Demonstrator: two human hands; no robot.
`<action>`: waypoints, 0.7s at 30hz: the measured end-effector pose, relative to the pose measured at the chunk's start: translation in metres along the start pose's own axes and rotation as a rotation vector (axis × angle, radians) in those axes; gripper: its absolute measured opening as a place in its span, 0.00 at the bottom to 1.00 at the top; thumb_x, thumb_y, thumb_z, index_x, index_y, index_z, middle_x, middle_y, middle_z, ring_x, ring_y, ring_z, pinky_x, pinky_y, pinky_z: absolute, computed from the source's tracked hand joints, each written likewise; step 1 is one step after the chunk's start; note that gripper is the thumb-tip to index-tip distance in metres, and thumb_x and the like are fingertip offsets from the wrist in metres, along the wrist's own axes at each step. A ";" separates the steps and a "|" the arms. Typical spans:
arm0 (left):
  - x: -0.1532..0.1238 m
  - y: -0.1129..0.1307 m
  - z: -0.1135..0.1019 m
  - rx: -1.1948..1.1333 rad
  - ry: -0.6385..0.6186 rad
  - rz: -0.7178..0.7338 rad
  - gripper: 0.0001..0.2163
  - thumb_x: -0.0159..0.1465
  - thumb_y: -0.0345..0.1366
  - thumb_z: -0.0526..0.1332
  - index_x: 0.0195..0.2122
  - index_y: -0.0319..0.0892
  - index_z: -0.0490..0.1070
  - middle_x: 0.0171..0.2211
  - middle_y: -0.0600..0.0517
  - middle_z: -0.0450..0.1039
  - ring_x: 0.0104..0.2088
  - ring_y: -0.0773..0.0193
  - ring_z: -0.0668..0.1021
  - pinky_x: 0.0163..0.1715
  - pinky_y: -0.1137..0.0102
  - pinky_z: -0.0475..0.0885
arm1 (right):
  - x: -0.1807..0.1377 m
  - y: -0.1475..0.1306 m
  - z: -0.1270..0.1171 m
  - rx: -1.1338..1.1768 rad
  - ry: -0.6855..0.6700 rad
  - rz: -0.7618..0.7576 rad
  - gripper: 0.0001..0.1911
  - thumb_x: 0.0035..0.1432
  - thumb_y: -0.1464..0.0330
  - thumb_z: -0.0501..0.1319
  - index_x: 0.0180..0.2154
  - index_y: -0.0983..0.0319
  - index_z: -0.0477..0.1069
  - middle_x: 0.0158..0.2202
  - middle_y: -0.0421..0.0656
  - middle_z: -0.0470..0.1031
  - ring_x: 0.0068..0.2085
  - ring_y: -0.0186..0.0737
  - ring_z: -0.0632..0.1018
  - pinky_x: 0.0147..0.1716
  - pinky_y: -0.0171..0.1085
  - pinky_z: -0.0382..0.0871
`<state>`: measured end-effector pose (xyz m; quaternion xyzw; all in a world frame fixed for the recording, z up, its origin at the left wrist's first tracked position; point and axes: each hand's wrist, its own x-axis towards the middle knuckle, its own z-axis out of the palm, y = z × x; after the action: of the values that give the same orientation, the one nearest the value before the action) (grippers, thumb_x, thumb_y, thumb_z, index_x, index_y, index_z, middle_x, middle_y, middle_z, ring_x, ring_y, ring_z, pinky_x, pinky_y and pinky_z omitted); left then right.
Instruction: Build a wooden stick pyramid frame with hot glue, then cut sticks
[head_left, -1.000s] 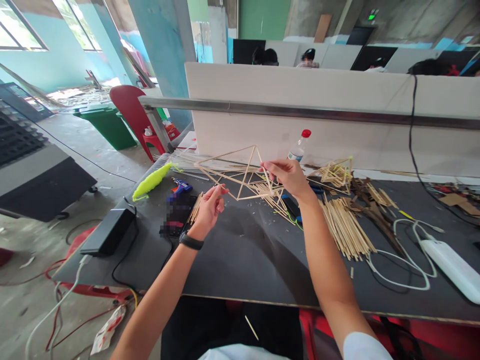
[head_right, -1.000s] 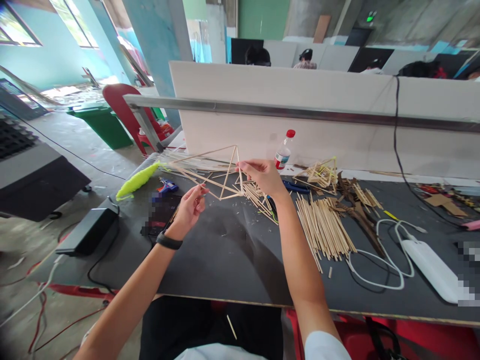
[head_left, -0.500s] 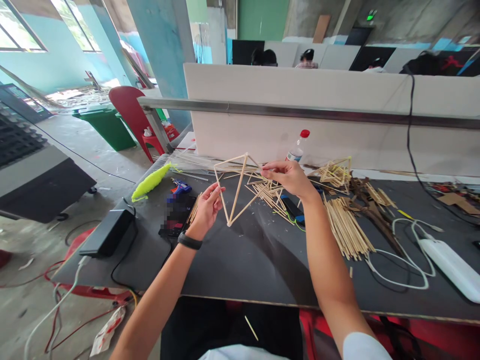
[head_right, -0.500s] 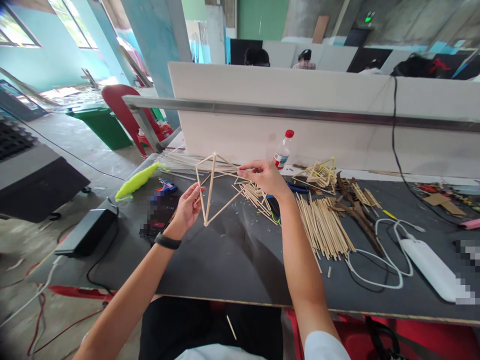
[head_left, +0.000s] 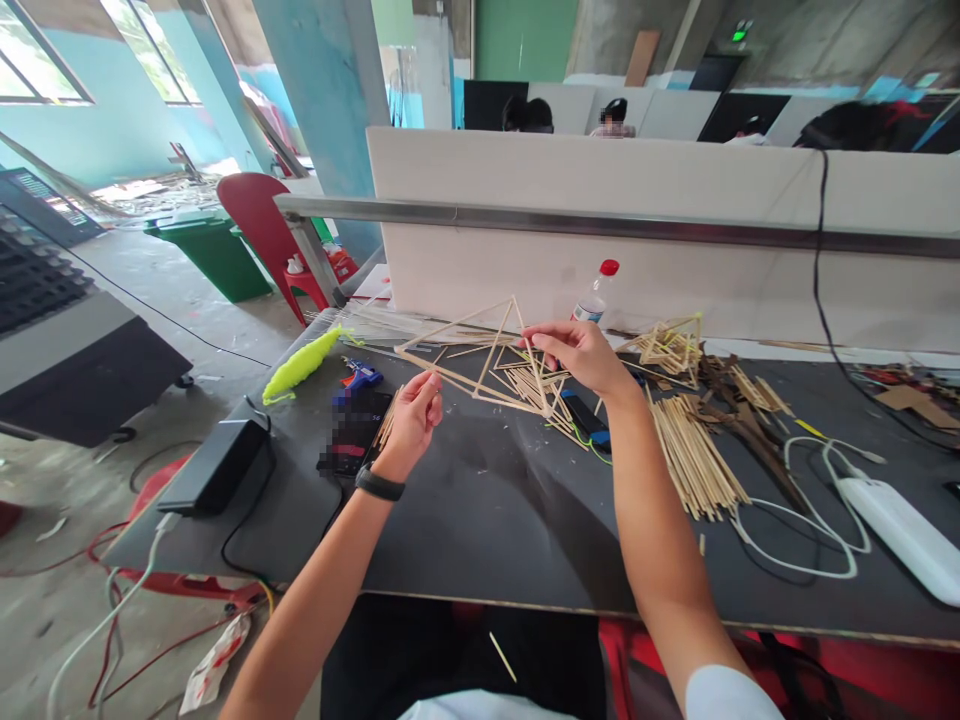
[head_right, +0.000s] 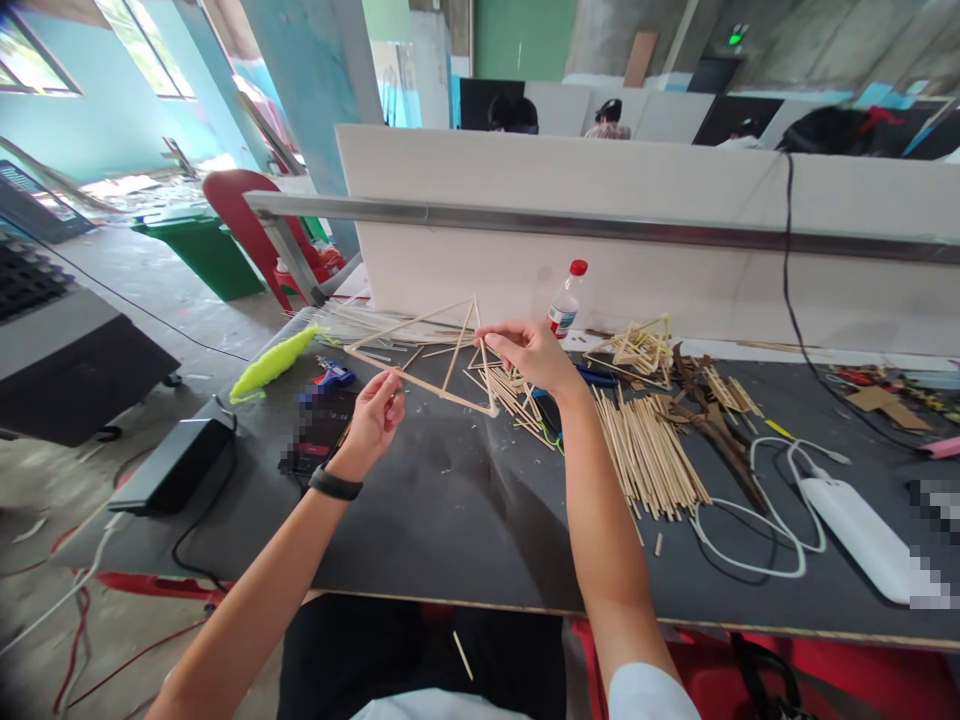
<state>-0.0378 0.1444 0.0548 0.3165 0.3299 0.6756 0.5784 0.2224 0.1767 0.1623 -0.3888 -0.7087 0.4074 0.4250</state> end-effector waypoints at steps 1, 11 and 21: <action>0.000 0.000 0.000 0.009 -0.008 0.013 0.17 0.51 0.42 0.76 0.36 0.40 0.77 0.25 0.59 0.71 0.14 0.81 0.61 0.11 0.81 0.53 | 0.000 0.000 0.000 -0.003 0.005 0.005 0.13 0.59 0.57 0.67 0.42 0.55 0.82 0.40 0.44 0.83 0.27 0.33 0.71 0.25 0.38 0.66; 0.003 0.001 -0.003 -0.001 -0.014 0.011 0.14 0.51 0.38 0.72 0.37 0.38 0.79 0.30 0.49 0.81 0.13 0.80 0.61 0.12 0.80 0.55 | 0.001 0.006 -0.002 -0.005 0.046 0.025 0.21 0.53 0.55 0.71 0.46 0.57 0.78 0.36 0.45 0.83 0.37 0.42 0.80 0.29 0.39 0.70; 0.000 0.002 -0.001 -0.008 -0.028 -0.038 0.18 0.49 0.39 0.77 0.40 0.41 0.77 0.29 0.53 0.79 0.15 0.81 0.61 0.14 0.82 0.56 | 0.004 0.013 -0.004 -0.183 0.120 -0.089 0.14 0.55 0.55 0.70 0.38 0.55 0.83 0.38 0.43 0.82 0.33 0.38 0.75 0.33 0.41 0.69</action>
<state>-0.0392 0.1441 0.0556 0.3173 0.3251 0.6613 0.5969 0.2271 0.1861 0.1529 -0.4177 -0.7328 0.2976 0.4473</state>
